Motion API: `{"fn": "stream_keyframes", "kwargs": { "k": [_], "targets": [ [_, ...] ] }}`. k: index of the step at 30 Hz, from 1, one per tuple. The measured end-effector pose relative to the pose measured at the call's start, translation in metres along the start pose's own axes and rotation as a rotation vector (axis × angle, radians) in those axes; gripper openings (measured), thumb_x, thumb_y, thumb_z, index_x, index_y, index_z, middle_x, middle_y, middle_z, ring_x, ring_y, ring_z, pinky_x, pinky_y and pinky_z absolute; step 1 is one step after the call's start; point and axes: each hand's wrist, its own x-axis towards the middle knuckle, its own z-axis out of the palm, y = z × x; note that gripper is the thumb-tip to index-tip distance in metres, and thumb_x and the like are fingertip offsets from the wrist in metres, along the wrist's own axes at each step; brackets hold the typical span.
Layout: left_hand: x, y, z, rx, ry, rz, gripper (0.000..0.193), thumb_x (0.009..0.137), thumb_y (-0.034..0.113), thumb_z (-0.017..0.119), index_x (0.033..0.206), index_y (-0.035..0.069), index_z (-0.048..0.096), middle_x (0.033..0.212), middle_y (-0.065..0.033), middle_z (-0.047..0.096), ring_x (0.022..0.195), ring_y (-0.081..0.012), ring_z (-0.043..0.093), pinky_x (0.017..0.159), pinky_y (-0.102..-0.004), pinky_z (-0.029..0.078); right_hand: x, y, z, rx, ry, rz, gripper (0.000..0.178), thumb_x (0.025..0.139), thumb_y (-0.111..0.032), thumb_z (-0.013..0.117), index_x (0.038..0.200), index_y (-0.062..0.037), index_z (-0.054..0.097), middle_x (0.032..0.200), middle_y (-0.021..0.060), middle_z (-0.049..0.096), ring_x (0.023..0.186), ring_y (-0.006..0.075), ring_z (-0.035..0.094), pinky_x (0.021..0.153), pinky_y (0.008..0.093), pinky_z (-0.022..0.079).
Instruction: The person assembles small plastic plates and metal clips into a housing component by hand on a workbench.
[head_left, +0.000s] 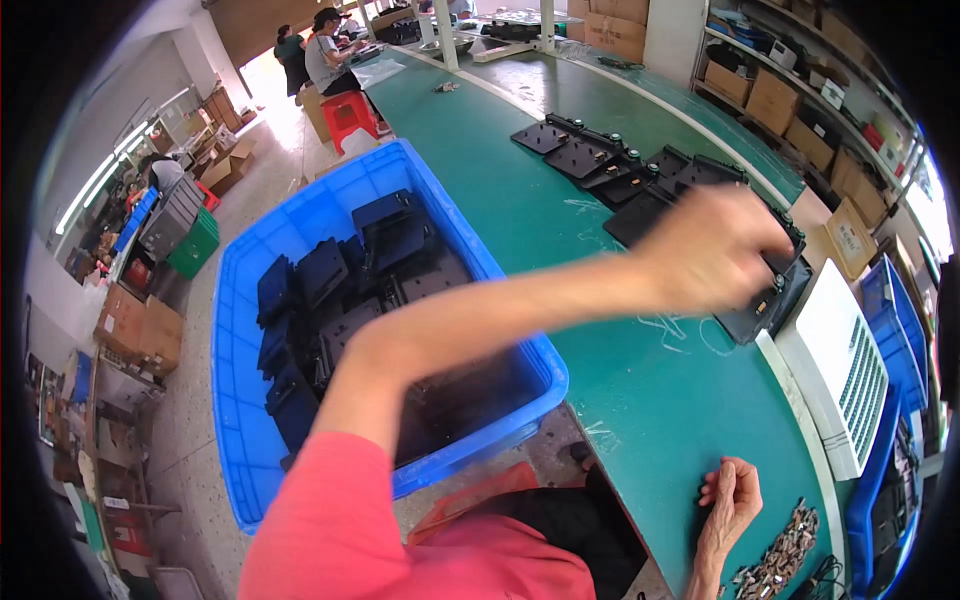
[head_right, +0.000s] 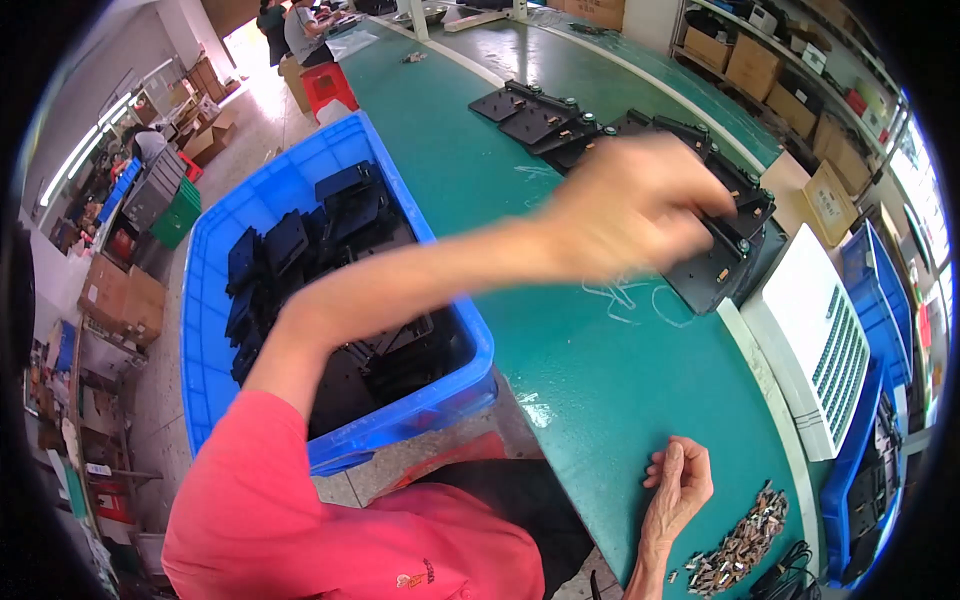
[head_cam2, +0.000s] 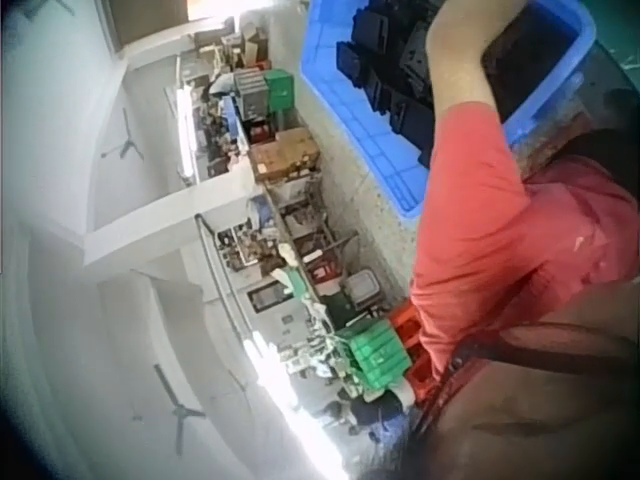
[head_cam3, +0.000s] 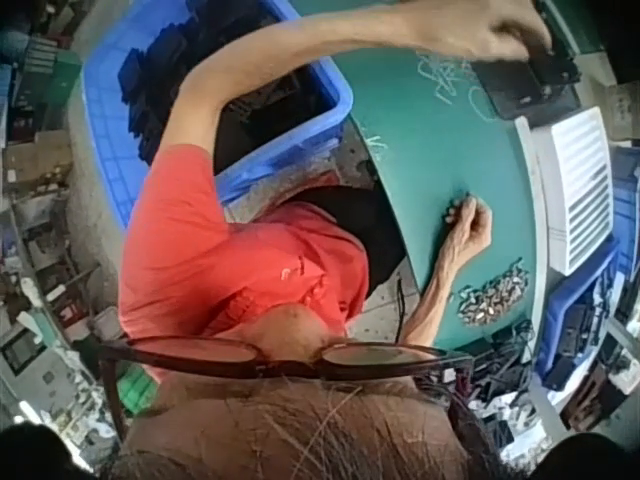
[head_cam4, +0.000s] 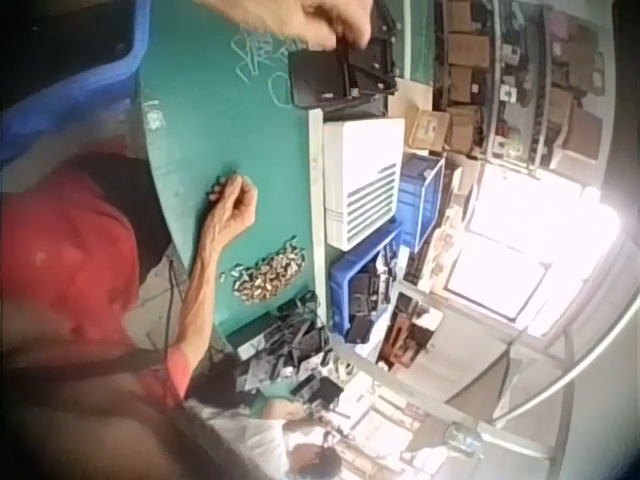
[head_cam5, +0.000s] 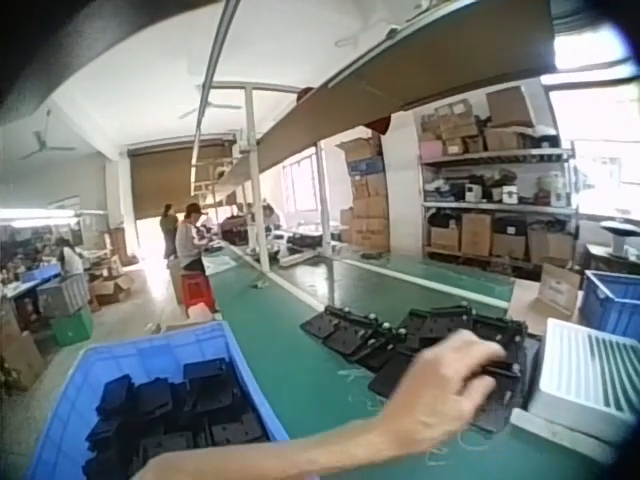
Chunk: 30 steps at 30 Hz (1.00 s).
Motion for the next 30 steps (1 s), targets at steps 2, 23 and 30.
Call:
{"fn": "stream_keyframes", "kwargs": {
  "k": [2,23,30],
  "targets": [
    [-0.023,-0.02,-0.072,0.211,0.032,-0.231,0.027,0.078,0.009,0.07,0.104,0.004,0.071,0.095,-0.0105,0.068,0.088,-0.0205,0.068,0.079,-0.0323,0.054,-0.001,0.001,-0.002,-0.004,0.017,0.0,0.019,0.098,-0.02,0.061,0.098,-0.0009,0.062,0.074,0.0023,0.059,0.06,0.006,0.052,0.049,0.0184,0.04],
    [-0.304,-0.195,-0.318,1.254,-0.413,-1.09,0.042,0.077,0.004,0.06,0.119,0.003,0.066,0.111,-0.0235,0.066,0.111,-0.0392,0.06,0.093,-0.046,0.049,-0.004,-0.007,0.005,-0.154,0.025,0.043,0.018,0.097,-0.019,0.062,0.097,-0.0011,0.065,0.072,0.0022,0.061,0.058,0.0055,0.051,0.048,0.0196,0.039],
    [-0.281,-0.13,-0.317,1.45,-0.093,-0.795,0.03,0.082,0.006,0.051,0.104,0.008,0.072,0.101,-0.0133,0.07,0.096,-0.0358,0.064,0.082,-0.0461,0.051,-0.002,-0.008,0.003,-0.141,-0.017,0.045,0.015,0.096,-0.017,0.062,0.097,-0.0017,0.066,0.072,0.0018,0.061,0.059,0.0054,0.052,0.049,0.0197,0.04]
  ]
}}
